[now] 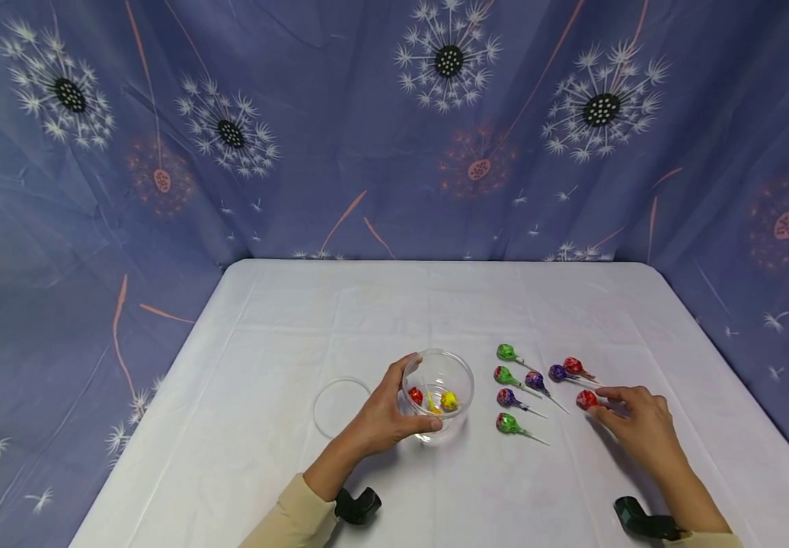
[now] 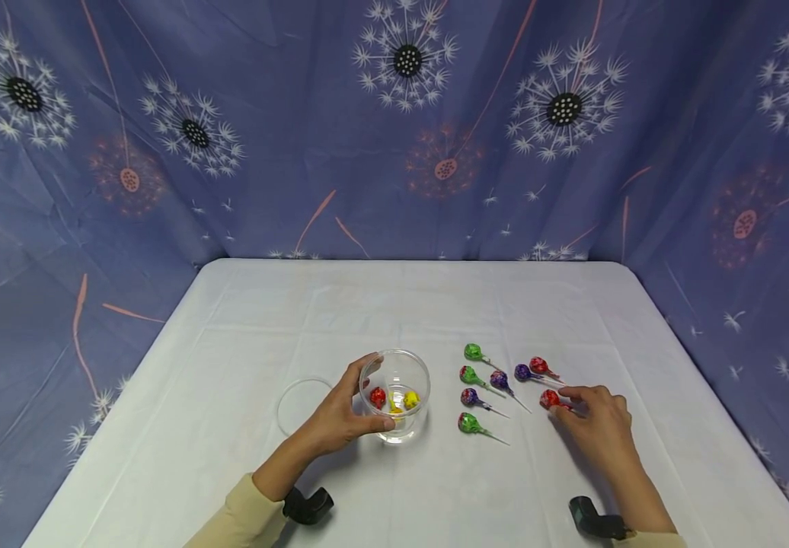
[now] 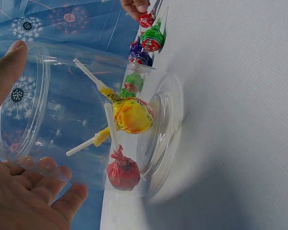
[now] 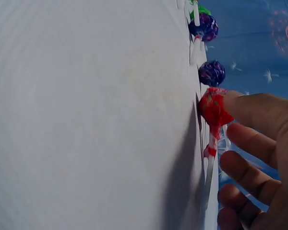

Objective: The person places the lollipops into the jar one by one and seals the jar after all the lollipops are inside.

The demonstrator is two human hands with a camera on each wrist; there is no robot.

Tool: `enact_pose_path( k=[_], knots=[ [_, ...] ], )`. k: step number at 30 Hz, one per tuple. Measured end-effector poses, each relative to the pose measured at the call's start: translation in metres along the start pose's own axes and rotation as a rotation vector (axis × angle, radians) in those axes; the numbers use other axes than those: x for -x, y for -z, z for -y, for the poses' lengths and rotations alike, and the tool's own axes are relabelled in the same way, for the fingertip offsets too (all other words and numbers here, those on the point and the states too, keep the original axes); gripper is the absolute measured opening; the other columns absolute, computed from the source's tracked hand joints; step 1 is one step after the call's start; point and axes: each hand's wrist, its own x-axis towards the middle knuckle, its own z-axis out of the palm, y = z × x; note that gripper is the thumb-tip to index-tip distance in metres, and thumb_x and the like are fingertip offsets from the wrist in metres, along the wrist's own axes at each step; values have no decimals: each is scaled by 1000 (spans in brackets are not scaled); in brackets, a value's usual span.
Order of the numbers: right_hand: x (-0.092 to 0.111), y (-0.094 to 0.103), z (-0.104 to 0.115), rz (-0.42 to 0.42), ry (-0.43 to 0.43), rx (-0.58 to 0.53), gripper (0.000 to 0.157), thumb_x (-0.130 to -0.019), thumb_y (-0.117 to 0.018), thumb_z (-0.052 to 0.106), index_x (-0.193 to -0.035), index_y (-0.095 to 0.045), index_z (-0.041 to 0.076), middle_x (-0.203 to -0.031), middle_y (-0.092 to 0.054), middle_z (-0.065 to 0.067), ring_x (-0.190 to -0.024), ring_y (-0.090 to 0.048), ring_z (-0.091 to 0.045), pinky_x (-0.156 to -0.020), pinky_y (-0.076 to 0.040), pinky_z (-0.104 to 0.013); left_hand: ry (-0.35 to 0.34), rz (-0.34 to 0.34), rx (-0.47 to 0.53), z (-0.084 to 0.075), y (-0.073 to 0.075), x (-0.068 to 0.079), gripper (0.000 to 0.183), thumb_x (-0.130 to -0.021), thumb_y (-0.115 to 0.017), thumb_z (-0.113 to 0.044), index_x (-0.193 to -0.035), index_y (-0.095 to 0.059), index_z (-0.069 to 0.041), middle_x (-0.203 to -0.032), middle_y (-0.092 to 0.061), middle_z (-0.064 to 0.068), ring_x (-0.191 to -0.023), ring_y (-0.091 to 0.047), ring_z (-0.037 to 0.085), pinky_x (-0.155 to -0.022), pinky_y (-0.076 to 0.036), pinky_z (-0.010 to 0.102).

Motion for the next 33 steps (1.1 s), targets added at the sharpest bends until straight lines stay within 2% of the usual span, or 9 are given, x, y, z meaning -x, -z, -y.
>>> enact_pose_path(
  k=[8,23,28,33],
  knots=[
    [2,-1,-14,-8,21,-3,27,-78,-73,12,-101,-67,-3,-95,-62,-26,-88,-46,-33,-71,-25,-36,0,-1,-10,0,0,0,96,-71,-82,-38,-146,-23,-27,-147,-37,9,-133,-40,30,-109,-33,51],
    [5,-5,-28,19,-85,19,23,-84,-67,14,-103,-69,0,-91,-59,-18,-84,-41,-24,-65,-26,-30,6,2,-9,-1,0,1,95,-71,-81,-38,-146,-23,-28,-148,-36,9,-134,-40,28,-109,-32,51],
    [5,-7,-30,-17,-53,10,16,-82,-69,12,-96,-71,3,-84,-59,-13,-80,-42,-19,-64,-25,-28,9,1,-13,-1,1,1,95,-71,-81,-38,-146,-23,-28,-148,-37,9,-133,-40,27,-109,-33,50],
    [5,-9,-31,-45,-30,4,10,-81,-70,8,-90,-72,4,-84,-60,-14,-81,-45,-20,-65,-26,-28,5,0,-16,-1,0,1,95,-71,-82,-38,-146,-23,-27,-147,-37,8,-132,-41,27,-109,-33,49]
  ],
)
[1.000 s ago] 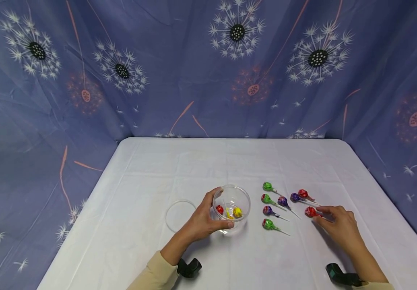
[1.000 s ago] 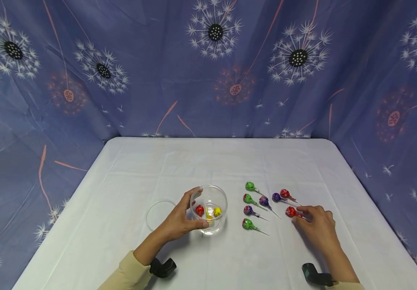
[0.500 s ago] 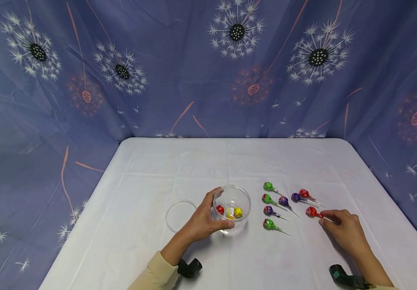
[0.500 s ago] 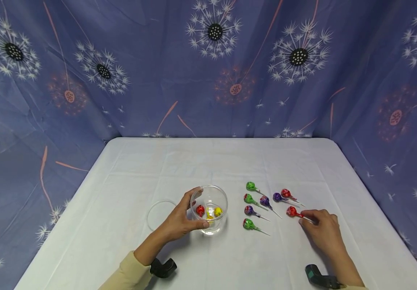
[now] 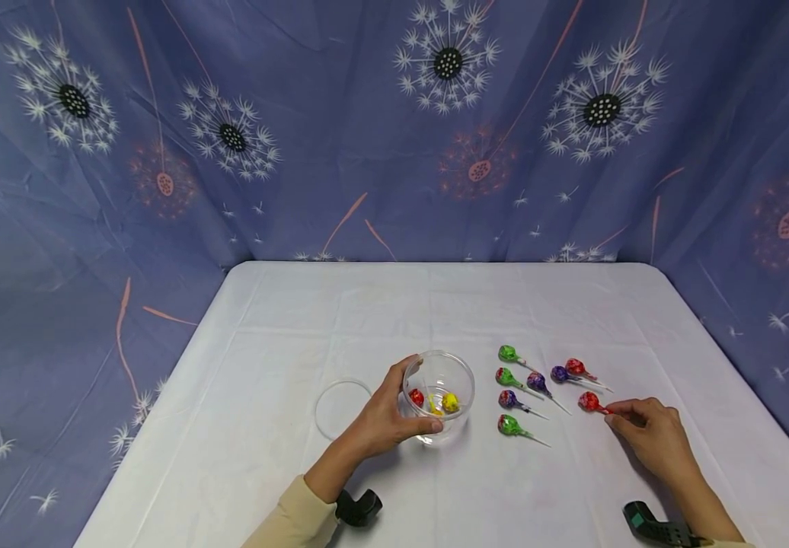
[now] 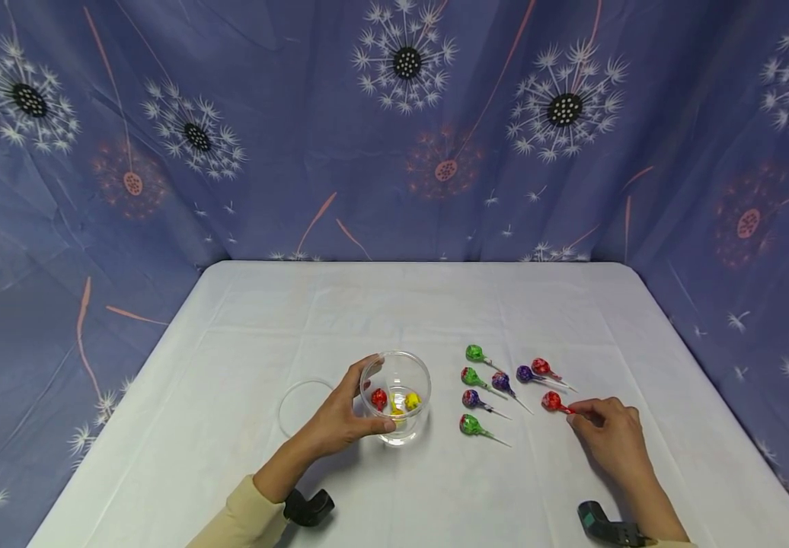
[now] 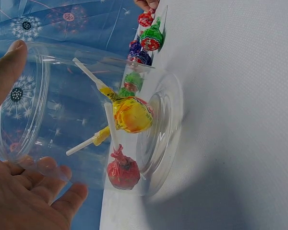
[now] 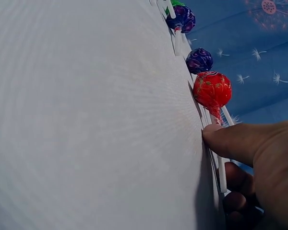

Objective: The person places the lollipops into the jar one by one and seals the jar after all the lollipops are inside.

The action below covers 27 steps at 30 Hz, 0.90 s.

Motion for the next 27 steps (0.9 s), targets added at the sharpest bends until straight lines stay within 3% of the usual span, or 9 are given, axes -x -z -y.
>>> enact_pose_path(
  k=[7,15,27],
  knots=[
    [1,3,2,-1,-22,-9,15,-87,-66,16,-93,-72,3,-85,-60,-13,-80,-40,-18,-64,-26,-29,-7,1,6,0,0,0,95,-71,-82,-37,-146,-23,-28,-147,-37,8,-132,-41,27,-109,-33,49],
    [0,9,14,-52,10,-33,13,-87,-68,21,-92,-73,10,-79,-56,6,-72,-30,4,-58,-28,-24,-8,3,18,0,0,0,96,-71,-82,-37,-146,-23,-27,-147,-37,8,-132,-41,27,-109,-33,49],
    [-7,18,52,-95,69,-152,12,-84,-72,22,-88,-73,10,-80,-50,32,-79,-36,6,-66,-31,-18,-6,-1,15,1,0,0,95,-71,-82,-38,-146,-24,-28,-148,-37,8,-134,-39,27,-110,-31,50]
  ],
)
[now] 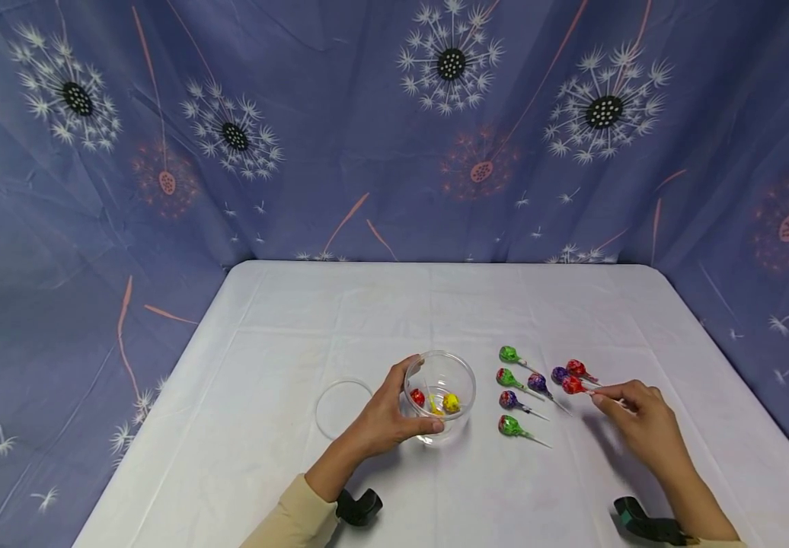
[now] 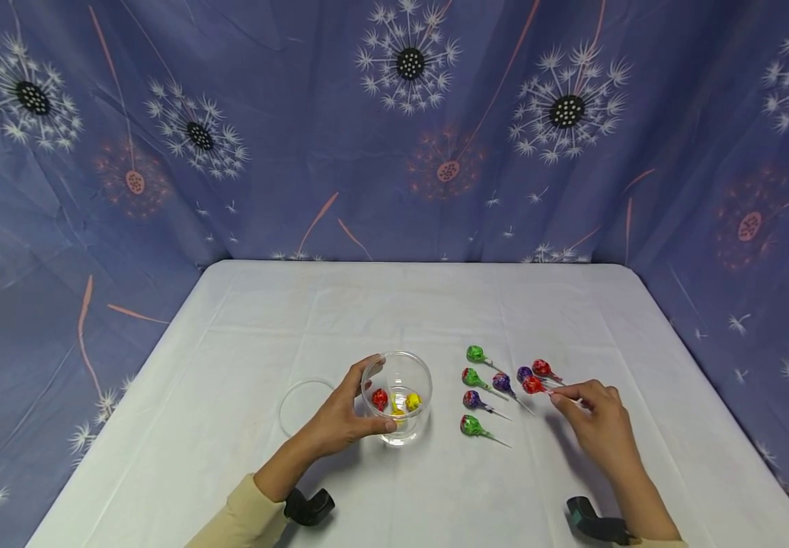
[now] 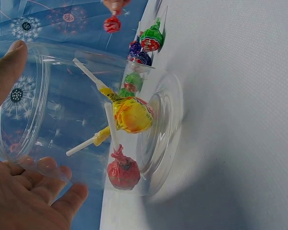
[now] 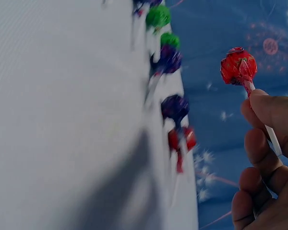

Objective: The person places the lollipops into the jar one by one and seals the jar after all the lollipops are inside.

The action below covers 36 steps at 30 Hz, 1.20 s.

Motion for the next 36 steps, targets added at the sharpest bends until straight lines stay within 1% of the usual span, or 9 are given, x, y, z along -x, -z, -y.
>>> enact_pose_path(
  k=[5,8,14,17,21,25,28,33,36],
  knots=[
    [-5,0,23,8,15,-56,12,-83,-72,20,-90,-74,10,-81,-54,29,-84,-38,7,-72,-32,-15,2,0,-5,0,0,0,95,-71,-82,-38,-146,-24,-29,-148,-36,8,-134,-39,27,-110,-31,51],
    [-7,-2,37,11,44,-89,11,-83,-72,18,-91,-74,10,-80,-56,26,-85,-39,7,-73,-32,-14,3,-1,-8,0,0,0,95,-71,-81,-38,-146,-24,-29,-148,-36,8,-134,-39,28,-110,-31,51],
    [-13,-8,65,20,95,-160,7,-83,-72,14,-89,-74,13,-80,-60,17,-87,-41,5,-75,-33,-13,-2,-1,-9,0,0,0,95,-71,-81,-38,-146,-24,-28,-148,-37,8,-134,-40,28,-110,-31,51],
    [-14,-10,78,33,106,-184,9,-83,-72,14,-91,-75,14,-80,-60,16,-88,-42,4,-74,-33,-14,-5,1,-8,0,0,0,95,-72,-81,-38,-146,-24,-28,-148,-36,9,-134,-39,28,-110,-31,51],
    [-16,-13,93,43,136,-230,11,-81,-73,9,-91,-75,14,-80,-61,13,-86,-43,0,-73,-35,-14,-7,3,-10,0,0,0,95,-72,-81,-38,-146,-23,-28,-148,-36,9,-135,-39,29,-110,-31,52],
    [-18,-18,107,67,146,-276,11,-81,-73,8,-90,-75,15,-80,-60,10,-84,-44,-5,-71,-35,-17,-3,0,-10,1,0,0,95,-72,-81,-38,-146,-23,-26,-148,-36,9,-135,-39,29,-111,-31,52],
    [-21,-24,116,93,155,-305,10,-82,-72,9,-89,-75,15,-80,-59,9,-84,-42,-8,-70,-32,-22,1,-4,-13,0,0,0,96,-71,-81,-39,-146,-23,-26,-149,-36,8,-135,-39,29,-110,-31,51],
    [-24,-33,131,141,175,-319,10,-81,-73,12,-89,-75,19,-82,-59,8,-87,-43,-6,-71,-33,-24,2,-3,-15,0,-1,0,95,-72,-81,-39,-146,-23,-27,-148,-36,9,-133,-40,28,-109,-33,51],
    [-26,-39,140,163,192,-323,9,-81,-74,15,-88,-75,21,-82,-60,8,-89,-43,-4,-73,-36,-23,5,0,-7,0,-1,0,95,-72,-81,-38,-146,-23,-27,-147,-37,8,-132,-41,27,-109,-34,50]
  ],
)
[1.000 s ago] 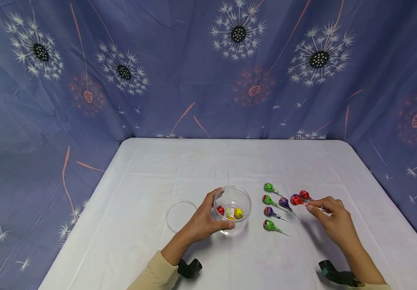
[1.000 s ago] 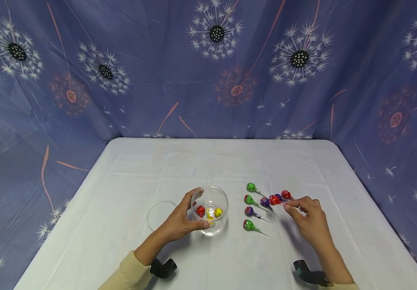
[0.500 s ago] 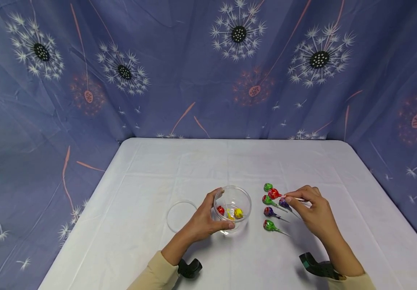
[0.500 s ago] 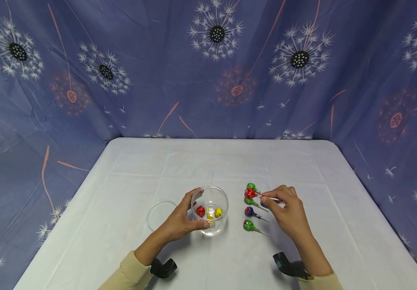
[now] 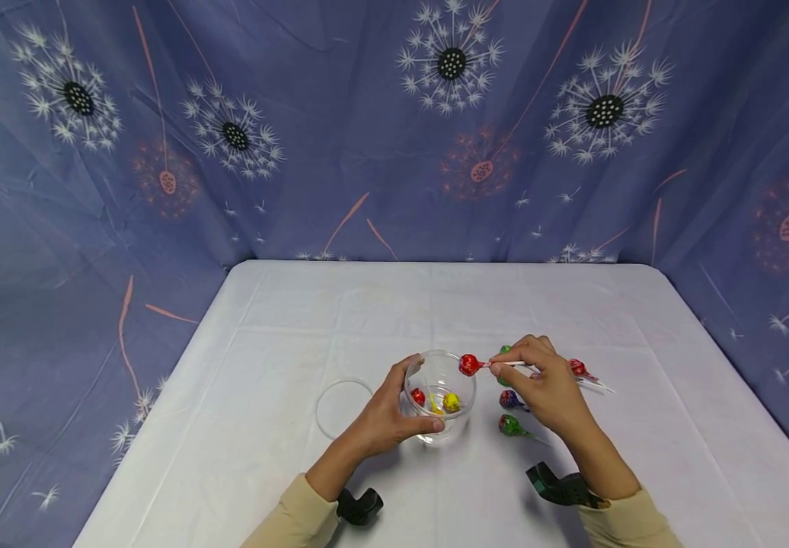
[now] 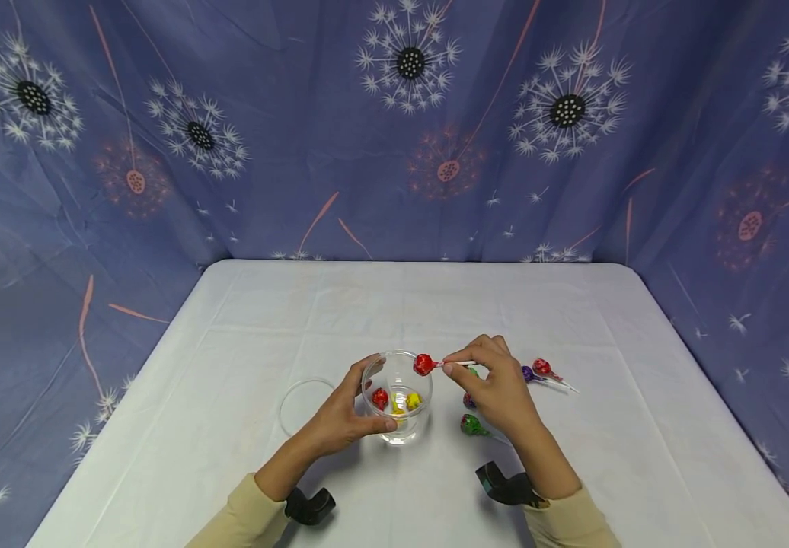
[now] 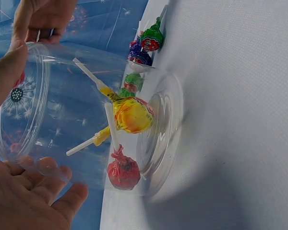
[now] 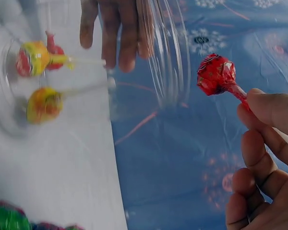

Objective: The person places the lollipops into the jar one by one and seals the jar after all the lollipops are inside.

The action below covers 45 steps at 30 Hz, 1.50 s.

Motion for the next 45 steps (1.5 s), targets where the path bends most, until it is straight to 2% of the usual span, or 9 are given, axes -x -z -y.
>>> enact_pose_path(
  k=[6,11,19,25,35,41,45],
  knots=[
    [-6,-18,7,40,51,29,5,-80,-75,19,-84,-74,22,-81,-61,10,-86,-43,-4,-71,-38,-23,-6,-1,-9,0,0,-1,95,-72,-81,-38,-146,-23,-25,-147,-38,8,-132,-42,26,-108,-35,48],
    [-8,-31,11,58,88,91,11,-77,-78,18,-78,-71,27,-80,-59,14,-82,-41,-4,-66,-37,-24,-14,4,-7,0,0,-1,95,-73,-80,-39,-147,-22,-26,-147,-37,8,-132,-41,27,-108,-35,48],
    [-12,-46,14,67,126,146,9,-75,-79,16,-78,-71,21,-78,-56,11,-82,-37,-7,-67,-33,-26,-18,18,4,0,-1,-1,95,-73,-79,-40,-147,-21,-26,-148,-36,6,-126,-46,27,-100,-42,42],
    [-14,-54,14,57,142,199,9,-74,-79,14,-80,-74,18,-77,-55,9,-83,-36,-9,-70,-33,-28,-16,24,12,0,-1,-1,94,-74,-79,-40,-147,-22,-26,-151,-32,3,-129,-44,27,-103,-39,45],
    [-14,-58,14,43,153,231,8,-75,-79,15,-80,-74,18,-76,-54,9,-82,-35,-9,-70,-31,-28,-10,25,3,-1,-1,-2,94,-74,-79,-40,-147,-21,-25,-151,-32,3,-130,-43,27,-104,-38,44],
    [-13,-54,14,30,183,204,10,-76,-78,16,-83,-73,20,-78,-54,9,-83,-35,-7,-70,-34,-27,-16,14,-24,0,0,-1,95,-73,-79,-41,-147,-21,-25,-151,-33,4,-129,-44,29,-100,-42,41],
    [-13,-46,16,5,181,169,11,-77,-78,18,-86,-73,20,-80,-55,9,-85,-35,-6,-69,-34,-26,-13,9,-19,1,1,-1,95,-73,-79,-42,-147,-21,-27,-149,-35,6,-128,-45,27,-101,-40,42]
  ],
)
